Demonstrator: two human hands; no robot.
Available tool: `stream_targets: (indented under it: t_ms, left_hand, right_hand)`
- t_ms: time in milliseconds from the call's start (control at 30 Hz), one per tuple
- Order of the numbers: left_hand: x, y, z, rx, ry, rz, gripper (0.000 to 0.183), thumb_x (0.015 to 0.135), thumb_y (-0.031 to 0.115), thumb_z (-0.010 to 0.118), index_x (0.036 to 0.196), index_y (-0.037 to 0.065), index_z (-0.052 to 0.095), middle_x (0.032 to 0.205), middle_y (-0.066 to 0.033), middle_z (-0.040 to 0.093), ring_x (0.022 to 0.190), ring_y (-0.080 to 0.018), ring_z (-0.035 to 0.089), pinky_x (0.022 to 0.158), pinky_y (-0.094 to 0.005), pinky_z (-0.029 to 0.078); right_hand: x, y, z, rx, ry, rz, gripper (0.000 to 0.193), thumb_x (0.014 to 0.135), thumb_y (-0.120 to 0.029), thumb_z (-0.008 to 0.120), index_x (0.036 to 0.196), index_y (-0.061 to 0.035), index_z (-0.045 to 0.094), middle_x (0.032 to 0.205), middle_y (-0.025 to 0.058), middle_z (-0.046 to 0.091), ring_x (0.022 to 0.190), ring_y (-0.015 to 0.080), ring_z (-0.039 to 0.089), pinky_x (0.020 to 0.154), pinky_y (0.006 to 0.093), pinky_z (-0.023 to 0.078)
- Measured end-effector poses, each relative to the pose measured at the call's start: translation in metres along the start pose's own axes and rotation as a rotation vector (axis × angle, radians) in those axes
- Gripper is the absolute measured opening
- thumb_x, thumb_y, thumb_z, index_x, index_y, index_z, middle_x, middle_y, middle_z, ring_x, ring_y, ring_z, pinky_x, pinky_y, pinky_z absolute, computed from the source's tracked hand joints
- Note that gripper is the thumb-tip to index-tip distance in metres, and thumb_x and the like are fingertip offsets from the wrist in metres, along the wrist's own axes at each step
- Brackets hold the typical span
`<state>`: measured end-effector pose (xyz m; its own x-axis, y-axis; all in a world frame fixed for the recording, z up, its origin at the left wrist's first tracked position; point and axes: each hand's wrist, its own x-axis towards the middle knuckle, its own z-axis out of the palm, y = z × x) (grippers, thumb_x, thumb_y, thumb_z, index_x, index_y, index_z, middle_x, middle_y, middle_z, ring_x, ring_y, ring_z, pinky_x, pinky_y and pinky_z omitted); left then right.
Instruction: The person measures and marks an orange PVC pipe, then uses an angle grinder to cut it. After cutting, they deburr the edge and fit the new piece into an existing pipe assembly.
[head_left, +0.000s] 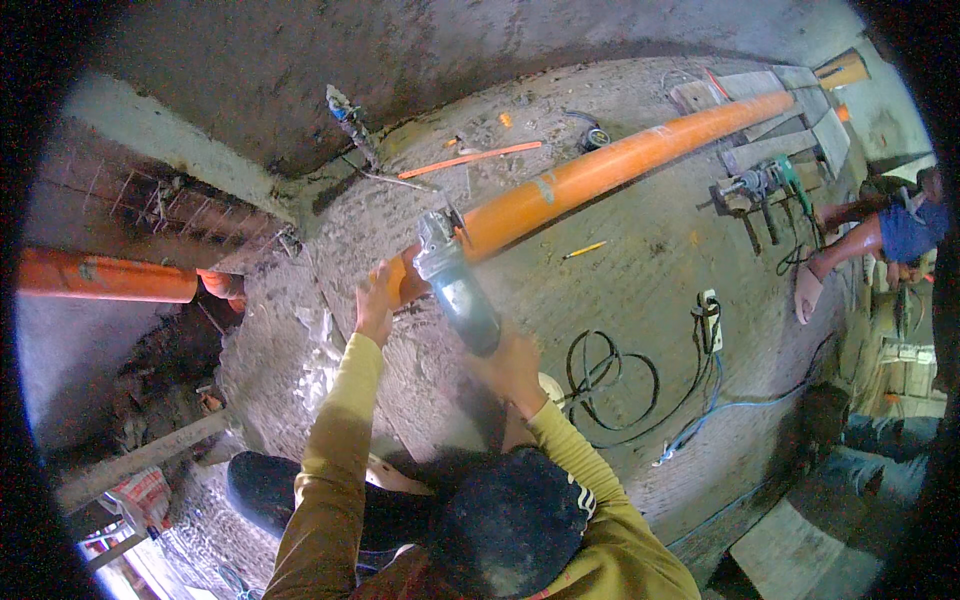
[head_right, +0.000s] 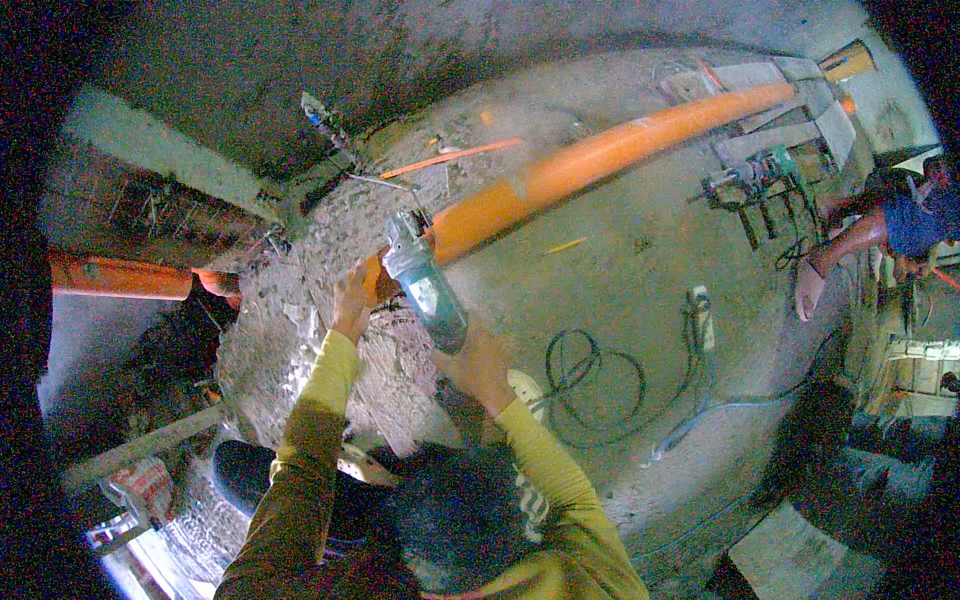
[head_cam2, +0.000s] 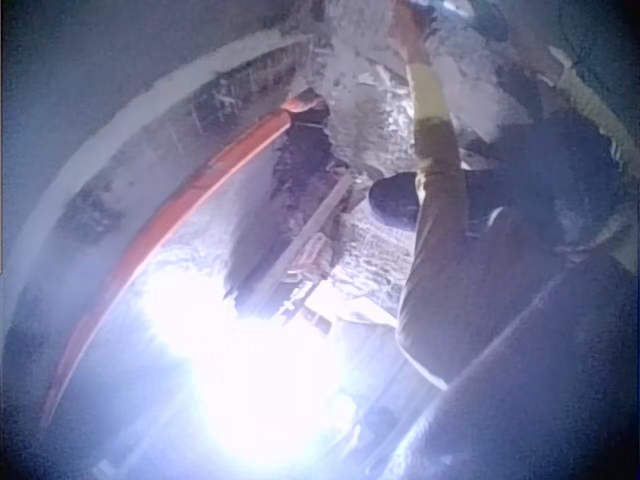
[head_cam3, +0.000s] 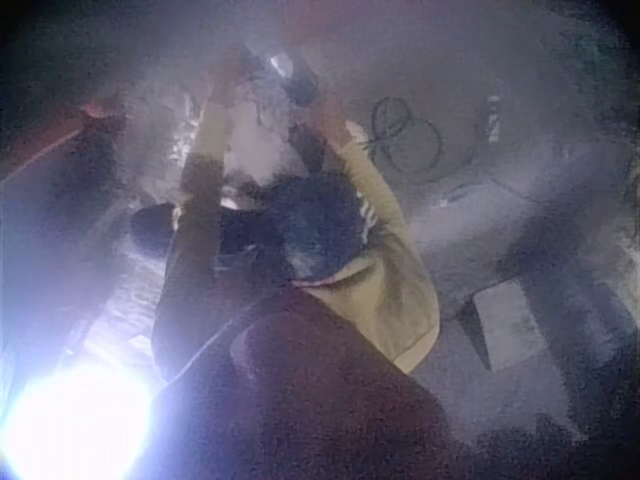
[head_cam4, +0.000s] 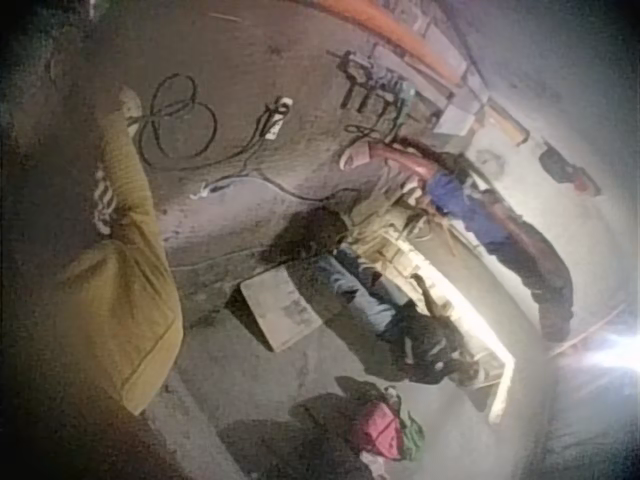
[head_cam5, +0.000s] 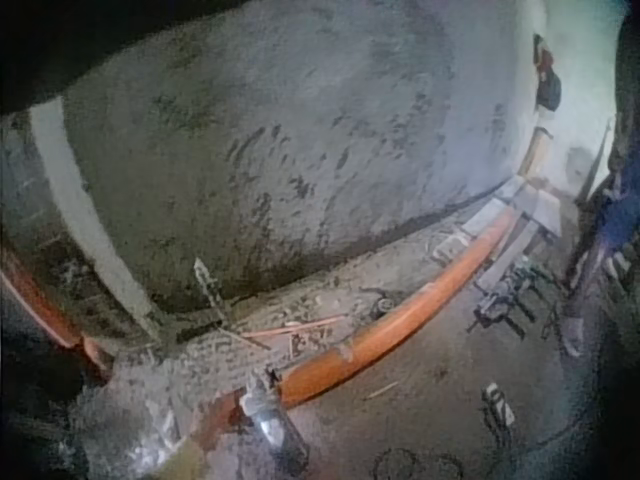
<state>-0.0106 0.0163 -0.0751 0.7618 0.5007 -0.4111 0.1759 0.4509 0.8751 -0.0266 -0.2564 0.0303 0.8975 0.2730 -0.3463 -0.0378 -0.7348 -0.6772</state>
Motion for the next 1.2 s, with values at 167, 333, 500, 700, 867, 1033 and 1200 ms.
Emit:
stream_targets:
  t_ms: [167, 333, 500, 700, 867, 1033, 1200]
  left_hand:
    - [-0.015, 0.017, 0.015, -0.068, -0.016, -0.059, 0.038, 0.103, 0.031, 0.061, 0.120, -0.002, 0.066, 0.112, -0.0073, 0.069, 0.098, -0.0172, 0.064, 0.087, -0.0335, 0.052]
    - [-0.016, 0.014, 0.017, -0.105, 0.036, -0.088, 0.036, 0.103, 0.030, 0.060, 0.119, -0.001, 0.067, 0.111, -0.0063, 0.069, 0.098, -0.0161, 0.064, 0.086, -0.0322, 0.052]
    - [0.017, -0.031, -0.015, 0.162, -0.139, 0.055, 0.037, 0.104, 0.029, 0.055, 0.131, 0.005, 0.058, 0.124, -0.0043, 0.061, 0.113, -0.0170, 0.055, 0.096, -0.0341, 0.043]
    - [0.021, -0.031, -0.037, 0.243, -0.210, 0.107, 0.038, 0.105, 0.028, 0.053, 0.137, 0.008, 0.056, 0.133, -0.0034, 0.058, 0.124, -0.0191, 0.052, 0.105, -0.0365, 0.040]
    - [-0.005, 0.011, 0.013, 0.043, 0.002, -0.147, 0.028, 0.104, 0.024, 0.060, 0.129, 0.012, 0.060, 0.127, -0.0019, 0.064, 0.119, -0.0217, 0.061, 0.097, -0.0397, 0.051]
    - [0.004, -0.004, -0.024, 0.072, -0.189, 0.129, 0.034, 0.101, 0.033, 0.064, 0.127, 0.011, 0.062, 0.123, -0.0043, 0.065, 0.114, -0.0211, 0.062, 0.095, -0.0382, 0.052]
    - [-0.001, -0.001, 0.011, 0.017, -0.058, -0.086, 0.041, 0.101, 0.037, 0.064, 0.130, 0.007, 0.063, 0.123, -0.0062, 0.066, 0.110, -0.0197, 0.063, 0.093, -0.0373, 0.052]
  right_hand:
    - [0.002, 0.002, 0.000, -0.012, -0.014, -0.006, 0.091, 0.068, -0.050, 0.081, 0.139, -0.0012, 0.051, 0.113, 0.0267, 0.071, 0.106, 0.0504, 0.065, 0.105, 0.0589, 0.042]
    - [0.005, 0.014, 0.011, -0.127, -0.044, 0.008, 0.100, 0.069, -0.055, 0.079, 0.144, -0.0004, 0.044, 0.112, 0.0258, 0.071, 0.104, 0.0488, 0.066, 0.106, 0.0579, 0.042]
    - [0.006, 0.024, 0.011, -0.109, -0.023, -0.024, 0.099, 0.069, -0.058, 0.079, 0.143, -0.0019, 0.045, 0.109, 0.0244, 0.072, 0.098, 0.0465, 0.068, 0.096, 0.0558, 0.049]
    - [0.009, 0.016, 0.016, -0.102, -0.022, -0.022, 0.092, 0.068, -0.055, 0.082, 0.137, -0.0043, 0.049, 0.107, 0.0244, 0.072, 0.094, 0.0449, 0.070, 0.087, 0.0552, 0.053]
    - [0.007, 0.023, 0.014, -0.095, 0.039, -0.048, 0.090, 0.067, -0.052, 0.083, 0.136, -0.0033, 0.050, 0.102, 0.0244, 0.073, 0.088, 0.0461, 0.070, 0.081, 0.0553, 0.055]
    - [0.008, 0.005, 0.017, -0.093, 0.018, -0.070, 0.089, 0.067, -0.050, 0.083, 0.134, -0.0020, 0.050, 0.100, 0.0245, 0.073, 0.085, 0.0461, 0.070, 0.078, 0.0540, 0.056]
    - [0.008, 0.017, 0.007, -0.093, 0.035, -0.017, 0.088, 0.067, -0.050, 0.084, 0.134, -0.0028, 0.051, 0.101, 0.0249, 0.073, 0.087, 0.0447, 0.071, 0.080, 0.0542, 0.055]
